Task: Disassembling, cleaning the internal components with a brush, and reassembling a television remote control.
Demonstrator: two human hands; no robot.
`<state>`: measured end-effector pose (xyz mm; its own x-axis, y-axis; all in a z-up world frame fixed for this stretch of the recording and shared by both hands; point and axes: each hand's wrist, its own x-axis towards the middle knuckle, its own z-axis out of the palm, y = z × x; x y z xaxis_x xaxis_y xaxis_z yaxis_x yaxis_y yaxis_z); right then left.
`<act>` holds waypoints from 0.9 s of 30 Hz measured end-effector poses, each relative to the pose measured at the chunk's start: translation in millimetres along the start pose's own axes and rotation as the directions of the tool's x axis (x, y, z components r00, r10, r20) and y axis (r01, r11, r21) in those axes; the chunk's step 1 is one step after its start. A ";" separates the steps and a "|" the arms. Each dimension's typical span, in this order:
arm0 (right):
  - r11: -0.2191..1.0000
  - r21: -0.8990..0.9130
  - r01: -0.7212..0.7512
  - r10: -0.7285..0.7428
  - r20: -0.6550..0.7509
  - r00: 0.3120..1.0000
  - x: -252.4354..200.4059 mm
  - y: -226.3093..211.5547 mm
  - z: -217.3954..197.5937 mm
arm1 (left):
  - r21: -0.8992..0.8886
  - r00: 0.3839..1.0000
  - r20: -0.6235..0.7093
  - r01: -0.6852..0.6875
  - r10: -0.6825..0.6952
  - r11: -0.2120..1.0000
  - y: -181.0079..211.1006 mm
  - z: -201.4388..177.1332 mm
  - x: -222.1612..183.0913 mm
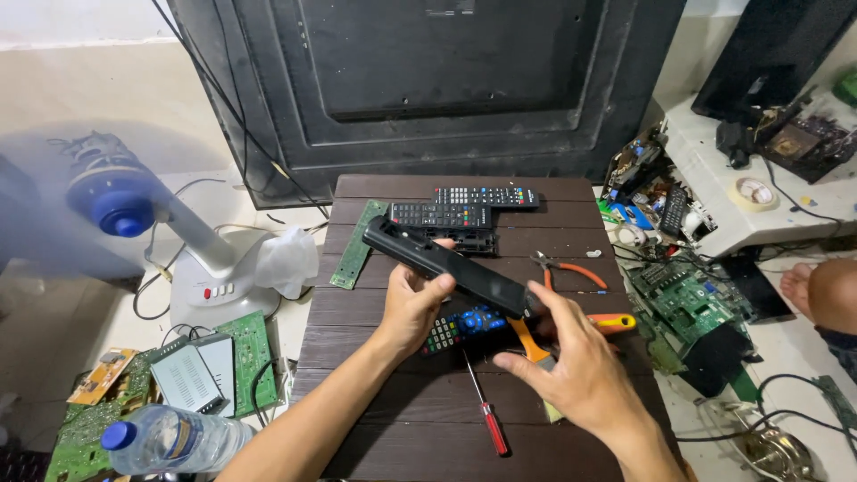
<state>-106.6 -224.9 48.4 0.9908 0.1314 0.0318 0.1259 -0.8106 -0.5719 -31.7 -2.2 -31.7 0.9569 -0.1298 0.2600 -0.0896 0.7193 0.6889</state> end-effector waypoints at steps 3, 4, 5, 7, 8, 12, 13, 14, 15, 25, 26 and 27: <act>0.952 0.264 0.155 -0.131 -0.106 0.986 4.7 -15.5 -1.4 | 0.092 1.000 -0.001 0.017 -0.016 0.996 1.1 4.5 -4.2; 0.930 0.352 0.104 -0.071 -0.107 0.992 8.1 -22.7 -3.5 | 0.113 1.000 0.010 0.026 -0.028 0.993 2.4 6.8 -3.9; 0.930 0.352 0.106 -0.072 -0.109 0.991 10.5 -19.0 -2.3 | 0.114 1.000 0.012 0.025 -0.027 0.993 3.8 9.2 -4.4; 0.663 0.726 0.185 -0.110 -0.150 0.983 18.0 -13.1 0.7 | 0.193 1.000 0.002 -0.029 0.029 0.981 9.0 12.9 -4.0; 0.662 0.725 0.188 -0.114 -0.151 0.982 18.8 -13.0 -5.4 | 0.194 0.999 0.003 -0.033 0.033 0.980 8.9 15.4 -2.8; 0.694 0.646 0.319 -0.074 -0.377 0.923 26.1 -6.6 -22.1 | 0.597 0.862 -0.108 -0.341 0.495 0.726 15.5 16.6 1.1; 0.706 0.604 0.368 -0.070 -0.458 0.886 28.1 -3.4 -24.4 | 0.745 0.797 -0.055 -0.368 0.601 0.557 19.2 15.0 0.9; 0.706 0.605 0.368 -0.070 -0.457 0.887 30.4 -5.2 -25.6 | 0.745 0.798 -0.056 -0.367 0.601 0.557 29.3 24.0 1.1; 0.697 0.588 0.410 -0.125 -0.464 0.877 32.6 -7.1 -26.6 | 0.756 0.825 0.132 -0.442 0.550 0.482 39.5 32.8 1.2; 0.557 0.619 0.554 -0.265 -0.499 0.825 47.1 -38.2 0.2 | 0.726 0.930 0.355 -0.340 0.098 0.598 23.9 42.4 -17.6; 0.557 0.619 0.554 -0.265 -0.499 0.825 47.4 -38.4 1.9 | 0.726 0.930 0.355 -0.340 0.098 0.597 26.3 44.3 -18.0; 0.553 0.616 0.562 -0.266 -0.508 0.819 47.9 -38.5 3.7 | 0.723 0.919 0.374 -0.371 0.120 0.583 28.7 46.1 -18.3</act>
<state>-64.1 -185.2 68.9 0.8031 0.0332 0.5949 0.5956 -0.0231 -0.8029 -64.5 -10.6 14.5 0.7656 -0.2883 0.5751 -0.6066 -0.0260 0.7945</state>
